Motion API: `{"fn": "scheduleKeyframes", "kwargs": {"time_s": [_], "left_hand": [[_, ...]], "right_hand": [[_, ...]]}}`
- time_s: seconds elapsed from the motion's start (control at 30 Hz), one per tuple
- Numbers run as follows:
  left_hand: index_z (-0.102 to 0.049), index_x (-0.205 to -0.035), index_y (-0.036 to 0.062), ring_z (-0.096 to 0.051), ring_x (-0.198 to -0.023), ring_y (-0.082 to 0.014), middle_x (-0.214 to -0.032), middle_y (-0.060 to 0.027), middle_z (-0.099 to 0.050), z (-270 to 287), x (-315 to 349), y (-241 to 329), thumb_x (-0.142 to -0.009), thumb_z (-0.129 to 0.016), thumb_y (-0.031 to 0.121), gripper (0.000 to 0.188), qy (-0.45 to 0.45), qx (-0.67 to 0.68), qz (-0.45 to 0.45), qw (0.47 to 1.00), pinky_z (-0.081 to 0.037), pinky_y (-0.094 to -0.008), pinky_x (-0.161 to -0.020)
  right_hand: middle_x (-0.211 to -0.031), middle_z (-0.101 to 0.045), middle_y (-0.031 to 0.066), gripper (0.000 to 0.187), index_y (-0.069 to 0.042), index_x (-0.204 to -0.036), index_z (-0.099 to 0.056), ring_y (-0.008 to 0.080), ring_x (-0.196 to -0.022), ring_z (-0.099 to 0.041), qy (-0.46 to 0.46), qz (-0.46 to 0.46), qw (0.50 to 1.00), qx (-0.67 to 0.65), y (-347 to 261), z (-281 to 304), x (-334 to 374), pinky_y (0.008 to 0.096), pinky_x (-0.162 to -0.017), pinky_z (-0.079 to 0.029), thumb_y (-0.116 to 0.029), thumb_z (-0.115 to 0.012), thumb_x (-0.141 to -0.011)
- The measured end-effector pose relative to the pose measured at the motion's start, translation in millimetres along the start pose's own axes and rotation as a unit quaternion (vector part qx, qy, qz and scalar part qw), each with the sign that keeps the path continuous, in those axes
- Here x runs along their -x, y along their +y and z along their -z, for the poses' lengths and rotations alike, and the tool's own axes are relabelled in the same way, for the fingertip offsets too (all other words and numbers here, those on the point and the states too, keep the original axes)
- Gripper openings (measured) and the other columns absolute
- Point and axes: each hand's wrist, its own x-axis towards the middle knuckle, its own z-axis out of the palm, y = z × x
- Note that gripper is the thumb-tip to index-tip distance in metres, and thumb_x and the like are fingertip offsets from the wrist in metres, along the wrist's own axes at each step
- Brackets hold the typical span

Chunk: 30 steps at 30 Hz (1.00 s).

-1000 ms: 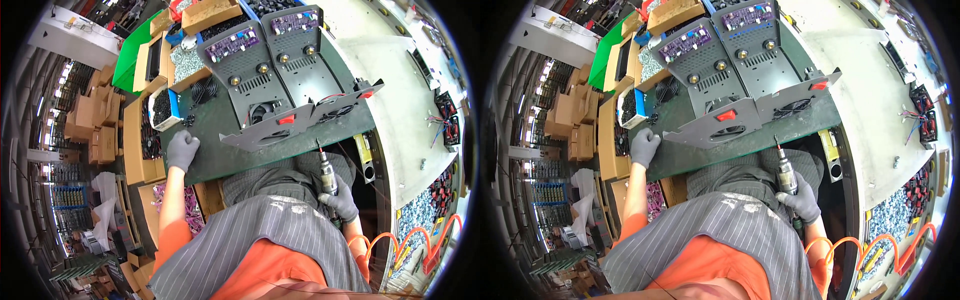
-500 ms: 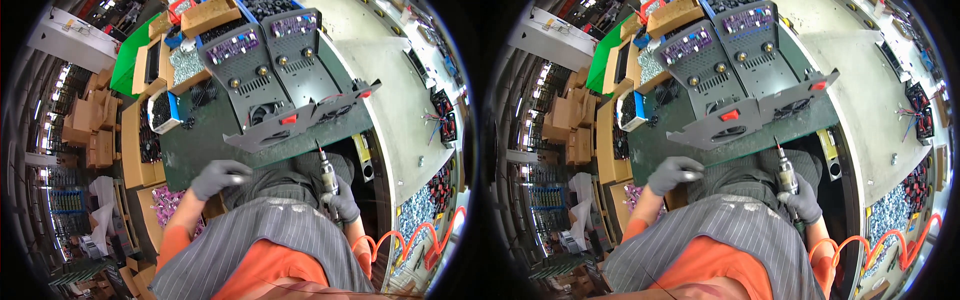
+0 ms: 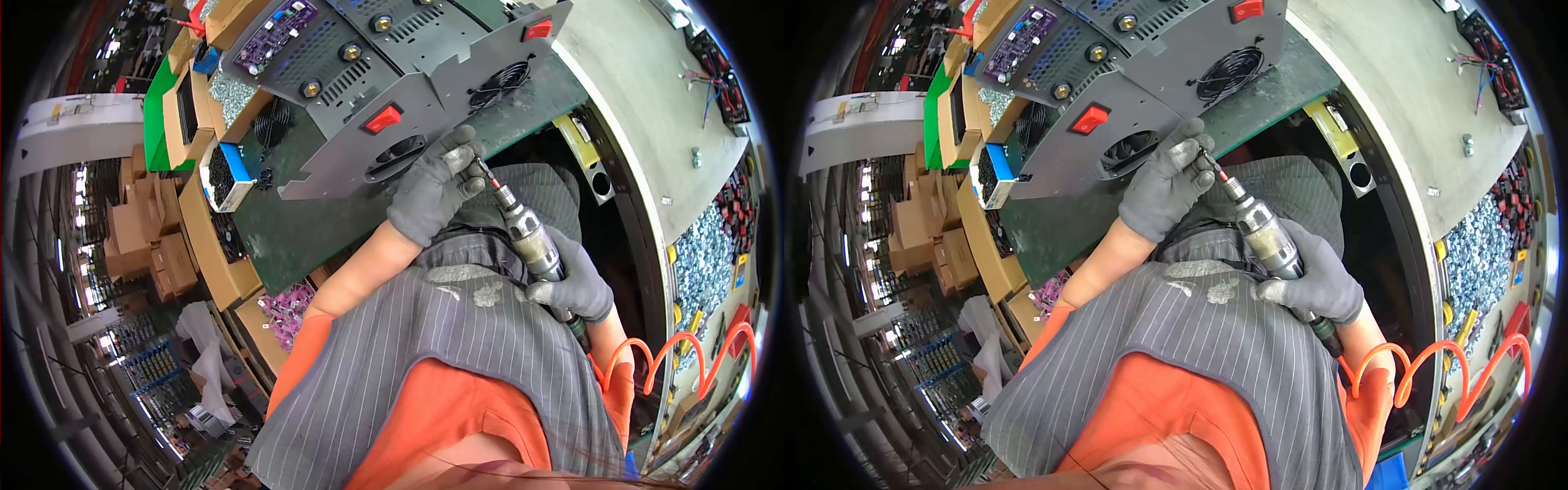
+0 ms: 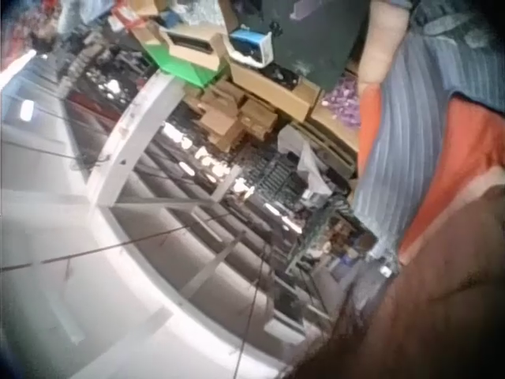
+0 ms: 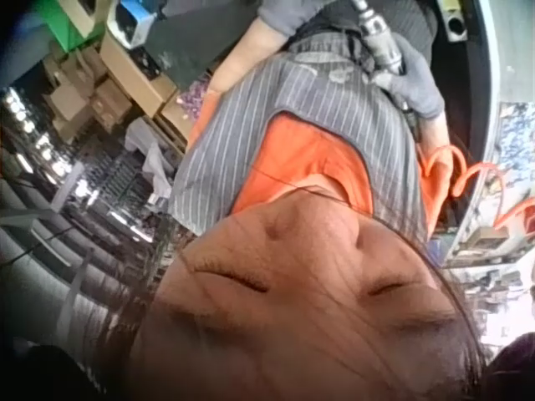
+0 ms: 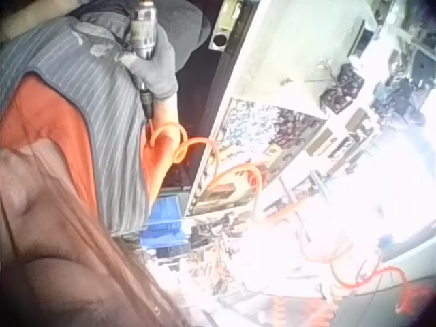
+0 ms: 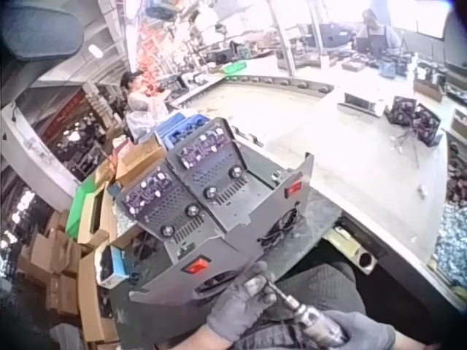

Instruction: The person is using an air screwdriver to attach components and fasten screws to metal solar inverter housing panels.

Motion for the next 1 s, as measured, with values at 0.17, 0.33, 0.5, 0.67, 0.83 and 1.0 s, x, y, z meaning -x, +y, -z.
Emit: {"fn": "scheduleKeyframes", "kwargs": {"time_s": [0.17,0.33,0.5,0.67,0.83,1.0], "left_hand": [[-0.059,-0.111,0.0104,-0.06,-0.075,-0.0121,-0.089,-0.003,-0.061,-4.9,-3.9,-7.9,-0.09,-0.056,0.007,0.022,0.002,-0.006,-0.006,1.0,-0.053,-0.0284,-0.066],[-0.06,-0.109,0.0096,-0.059,-0.073,-0.0114,-0.088,-0.0033,-0.062,-6.3,-6.9,-11.8,-0.09,-0.057,0.007,0.02,0.014,-0.008,-0.029,0.999,-0.053,-0.0267,-0.065],[-0.059,-0.109,0.0072,-0.06,-0.077,-0.0105,-0.095,-0.0062,-0.065,-5.6,-10.2,-8.4,-0.089,-0.058,0.009,0.02,0.03,-0.124,-0.074,0.989,-0.053,-0.0236,-0.068],[-0.056,-0.114,0.0055,-0.061,-0.083,-0.0111,-0.099,-0.0071,-0.064,-4.6,-12.1,-0.5,-0.089,-0.059,0.009,0.025,-0.023,-0.159,-0.067,0.985,-0.053,-0.0234,-0.071],[-0.037,-0.134,0.0019,-0.059,-0.099,-0.0138,-0.113,-0.0109,-0.06,-25.5,9.1,18.4,-0.088,-0.061,0.015,0.054,-0.085,-0.347,0.093,0.93,-0.049,-0.025,-0.081],[-0.055,-0.118,-0.0016,-0.063,-0.091,-0.0269,-0.102,-0.0149,-0.064,-113.0,53.2,81.7,-0.08,-0.068,0.025,0.048,-0.308,-0.756,-0.142,0.56,-0.05,-0.0357,-0.08]], "right_hand": [[-0.096,-0.059,0.0052,0.073,-0.002,-0.117,-0.052,0.014,-0.085,-0.056,0.0,0.013,1.0,-0.014,10.6,4.5,1.5,0.0289,-0.08,-0.045,-0.032,-0.082,-0.057],[-0.095,-0.06,0.0053,0.073,-0.001,-0.117,-0.052,0.0149,-0.084,-0.058,-0.021,-0.034,0.998,-0.049,7.4,8.2,-1.0,0.029,-0.079,-0.046,-0.032,-0.081,-0.058],[-0.094,-0.061,0.0058,0.073,-0.001,-0.118,-0.051,0.0159,-0.081,-0.059,0.025,-0.007,0.995,0.099,-9.8,7.4,-3.2,0.0285,-0.078,-0.047,-0.029,-0.081,-0.058],[-0.098,-0.061,0.0061,0.074,0.0,-0.12,-0.051,0.0145,-0.087,-0.058,-0.033,0.018,0.999,-0.023,13.4,18.8,-9.5,0.0285,-0.08,-0.046,-0.027,-0.081,-0.058],[-0.101,-0.06,0.0071,0.076,0.001,-0.123,-0.049,0.0143,-0.093,-0.057,-0.054,0.006,0.998,-0.037,9.1,21.0,-13.5,0.0299,-0.084,-0.045,-0.028,-0.081,-0.06],[-0.105,-0.059,0.0097,0.08,0.002,-0.126,-0.046,0.0177,-0.096,-0.056,0.025,0.036,0.999,-0.012,30.3,26.4,-32.4,0.0314,-0.088,-0.043,-0.032,-0.081,-0.062]]}}
